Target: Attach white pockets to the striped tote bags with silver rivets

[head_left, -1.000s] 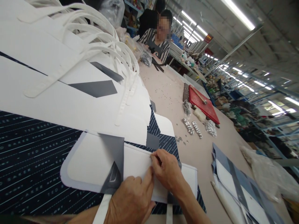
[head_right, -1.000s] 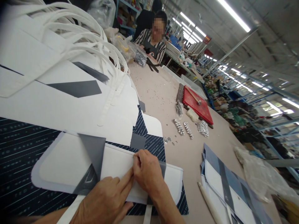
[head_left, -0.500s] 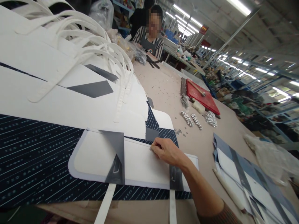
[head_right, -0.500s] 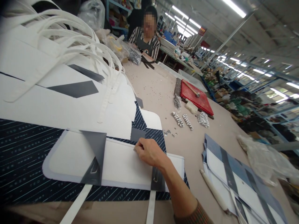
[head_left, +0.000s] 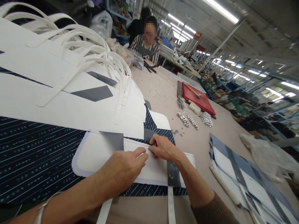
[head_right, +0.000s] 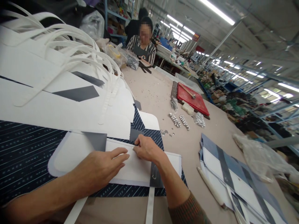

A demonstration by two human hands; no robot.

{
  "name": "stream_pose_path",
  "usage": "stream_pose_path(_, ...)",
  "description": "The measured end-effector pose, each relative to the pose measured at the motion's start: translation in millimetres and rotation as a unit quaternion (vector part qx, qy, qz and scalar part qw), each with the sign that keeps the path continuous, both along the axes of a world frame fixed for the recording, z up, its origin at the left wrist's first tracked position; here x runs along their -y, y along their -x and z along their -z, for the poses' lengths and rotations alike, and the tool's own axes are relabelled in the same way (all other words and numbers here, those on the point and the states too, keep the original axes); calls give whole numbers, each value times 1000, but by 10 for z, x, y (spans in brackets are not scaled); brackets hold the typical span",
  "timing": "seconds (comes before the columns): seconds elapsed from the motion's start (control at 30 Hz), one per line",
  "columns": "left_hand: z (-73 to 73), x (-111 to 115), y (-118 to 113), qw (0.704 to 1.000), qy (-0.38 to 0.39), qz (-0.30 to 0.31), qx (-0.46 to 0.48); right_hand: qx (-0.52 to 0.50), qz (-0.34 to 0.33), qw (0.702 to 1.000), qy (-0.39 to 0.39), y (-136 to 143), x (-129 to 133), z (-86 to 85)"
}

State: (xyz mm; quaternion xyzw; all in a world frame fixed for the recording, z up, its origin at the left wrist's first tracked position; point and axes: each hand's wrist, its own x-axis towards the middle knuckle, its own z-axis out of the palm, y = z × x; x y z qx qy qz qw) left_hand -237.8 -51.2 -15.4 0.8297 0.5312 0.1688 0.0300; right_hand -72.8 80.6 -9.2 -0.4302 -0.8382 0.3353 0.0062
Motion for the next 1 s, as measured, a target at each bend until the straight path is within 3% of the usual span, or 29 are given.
stream_pose_path(0.1, 147, -176, -110, 999, 9, 15, -34, -43, 67, 997, -16, -182, 49, 79)
stream_pose_path(0.17, 230, -202, -117, 999, 10, 14, -35, -69, 153, 983, -73, -492, 60, 100)
stream_pose_path(0.23, 274, -201, -104, 999, 10, 14, -31, -70, 264, 947, -171, -982, 49, 113)
stream_pose_path(0.27, 282, -200, -98, 999, 11, 12, -27, -37, 330, 908, -255, -1279, 38, 125)
stream_pose_path(0.3, 285, -201, -96, 1000, 13, 10, -25, -14, 368, 885, -285, -1592, 28, 145)
stream_pose_path(0.4, 291, -213, -106, 1000, 19, 0, -24, 142, 372, 858, -325, -2456, 25, 250)
stream_pose_path(0.5, 315, -216, -124, 999, 16, -2, -28, 166, 360, 867, -301, -2946, 69, 381)
stream_pose_path(0.7, 350, -199, -122, 999, 6, 3, -42, 166, 306, 888, -300, -2992, 202, 558)
stream_pose_path(0.83, 337, -217, -114, 999, 9, 8, -35, 174, 352, 873, -290, -2866, 349, 504)
stream_pose_path(0.9, 327, -228, -115, 999, 13, 10, -29, 148, 427, 847, -278, -2761, 424, 384)
stream_pose_path(1.0, 327, -231, -118, 999, 17, 10, -29, -64, 574, 765, -285, -2501, 475, 130)
